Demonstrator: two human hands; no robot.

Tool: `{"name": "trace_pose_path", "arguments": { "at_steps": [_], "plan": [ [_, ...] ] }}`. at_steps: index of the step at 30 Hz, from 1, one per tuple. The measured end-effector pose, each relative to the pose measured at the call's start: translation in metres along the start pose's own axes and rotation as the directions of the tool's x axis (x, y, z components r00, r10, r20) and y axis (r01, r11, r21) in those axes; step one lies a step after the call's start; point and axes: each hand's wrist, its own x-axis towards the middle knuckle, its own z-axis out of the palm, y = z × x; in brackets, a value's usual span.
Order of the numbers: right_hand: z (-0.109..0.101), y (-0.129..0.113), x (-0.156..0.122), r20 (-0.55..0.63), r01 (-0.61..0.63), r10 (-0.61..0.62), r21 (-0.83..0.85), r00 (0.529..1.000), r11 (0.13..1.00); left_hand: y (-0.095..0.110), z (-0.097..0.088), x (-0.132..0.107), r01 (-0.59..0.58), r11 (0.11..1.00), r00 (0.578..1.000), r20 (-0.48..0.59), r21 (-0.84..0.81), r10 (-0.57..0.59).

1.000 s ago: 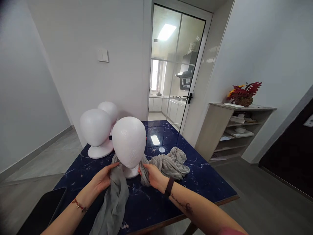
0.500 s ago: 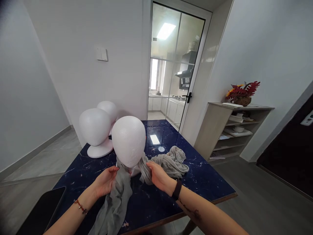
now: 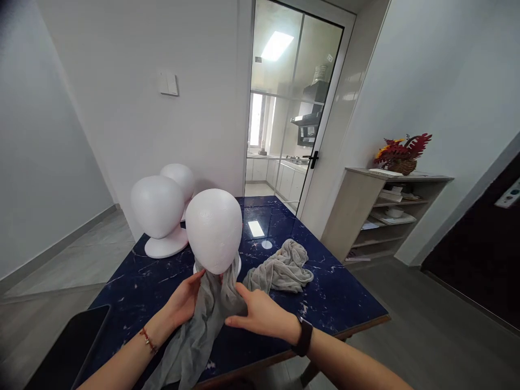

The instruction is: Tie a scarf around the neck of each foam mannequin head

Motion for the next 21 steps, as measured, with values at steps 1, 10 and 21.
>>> {"name": "trace_pose_path", "arguments": {
  "at_steps": [1, 10, 21],
  "plan": [
    [0.000, -0.001, -0.005, 0.014, -0.008, 0.008, -0.060, 1.000, 0.998, -0.001, 0.000, 0.000, -0.008, 1.000, 1.000, -0.012, 0.007, 0.008],
    [0.000, -0.025, -0.038, 0.390, -0.091, -0.001, 0.218, 0.921, 0.972, -0.006, 0.001, 0.002, -0.047, 0.999, 0.993, -0.110, 0.024, 0.049],
    [0.031, -0.037, -0.047, 0.247, 0.004, -0.040, 0.144, 0.968, 0.989, -0.012, 0.004, -0.004, -0.154, 0.974, 0.983, -0.072, 0.168, 0.168]
  ]
}}
